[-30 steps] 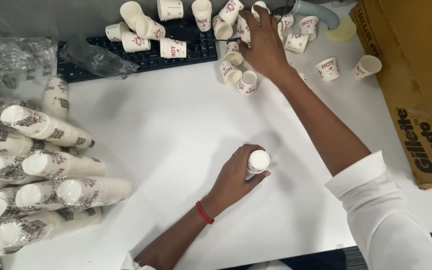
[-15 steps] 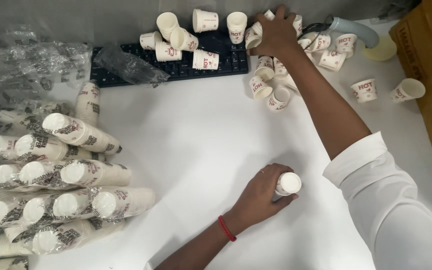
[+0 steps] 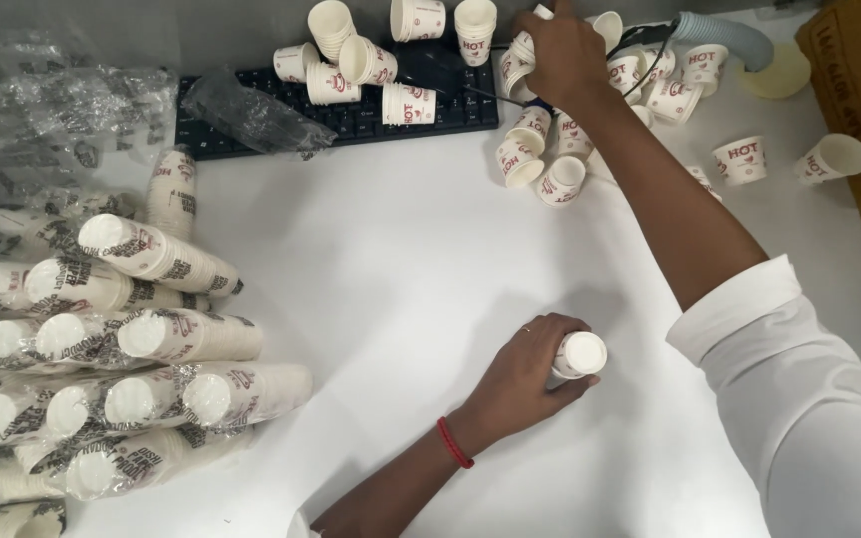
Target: Packing small paper cups into plastic sleeves.
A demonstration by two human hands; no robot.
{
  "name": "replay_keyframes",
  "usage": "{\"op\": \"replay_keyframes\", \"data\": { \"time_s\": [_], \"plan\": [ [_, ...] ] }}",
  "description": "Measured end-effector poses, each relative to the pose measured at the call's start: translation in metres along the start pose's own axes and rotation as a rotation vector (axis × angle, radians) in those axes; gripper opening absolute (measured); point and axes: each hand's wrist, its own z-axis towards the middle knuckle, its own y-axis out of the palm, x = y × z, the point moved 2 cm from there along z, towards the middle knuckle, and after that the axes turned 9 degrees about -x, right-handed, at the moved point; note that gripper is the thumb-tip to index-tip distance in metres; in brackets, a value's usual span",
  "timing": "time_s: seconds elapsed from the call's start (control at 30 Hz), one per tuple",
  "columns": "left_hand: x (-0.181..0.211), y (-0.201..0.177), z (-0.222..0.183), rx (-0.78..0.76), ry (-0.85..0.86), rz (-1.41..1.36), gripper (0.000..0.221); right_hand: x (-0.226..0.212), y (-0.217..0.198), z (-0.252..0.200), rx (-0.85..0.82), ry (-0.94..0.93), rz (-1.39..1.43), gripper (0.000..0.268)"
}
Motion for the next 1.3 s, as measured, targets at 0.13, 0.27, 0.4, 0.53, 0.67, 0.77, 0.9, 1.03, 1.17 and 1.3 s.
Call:
{"op": "replay_keyframes", "data": {
  "time_s": [0.13, 0.27, 0.4, 0.53, 0.67, 0.77, 0.9, 1.03, 1.17, 1.3],
  "plan": [
    [0.002, -0.001, 0.002, 0.009, 0.013, -0.02, 0.046, 0.028, -0.026, -0.008, 0.182, -0.057, 0.126, 0.055],
    [0.004, -0.003, 0.001, 0.0, -0.021, -0.015, 0.046, 0.009, -0.085, -0.043, -0.025, -0.036, 0.586, 0.046],
    [0.004, 0.0, 0.002, 0.012, -0.02, -0.022, 0.045, -0.074, -0.134, -0.1, -0.422, -0.21, 0.324, 0.06],
    [0.005, 0.0, 0.002, 0.003, -0.035, -0.034, 0.046, -0.109, -0.132, -0.134, -0.384, -0.369, 0.062, 0.066],
    [0.005, -0.001, 0.003, 0.0, -0.039, -0.007, 0.047, -0.104, -0.14, -0.112, -0.336, -0.467, -0.001, 0.084],
    [0.006, 0.001, 0.003, 0.013, -0.029, 0.018, 0.048, -0.098, -0.136, -0.069, -0.209, -0.432, 0.148, 0.073],
    [0.002, 0.004, 0.001, 0.042, 0.031, 0.026, 0.047, -0.112, -0.099, -0.006, -0.115, -0.288, 0.328, 0.066],
    [0.0, 0.003, -0.001, 0.059, 0.055, 0.033, 0.047, -0.128, -0.058, 0.029, -0.087, -0.241, 0.303, 0.076],
    [-0.003, 0.002, -0.003, 0.07, 0.068, 0.035, 0.049, -0.127, -0.026, 0.045, -0.022, -0.156, 0.137, 0.064],
    [-0.008, 0.004, -0.004, 0.071, 0.102, 0.017, 0.05, -0.12, -0.039, 0.045, -0.014, -0.188, 0.156, 0.044]
  ]
}}
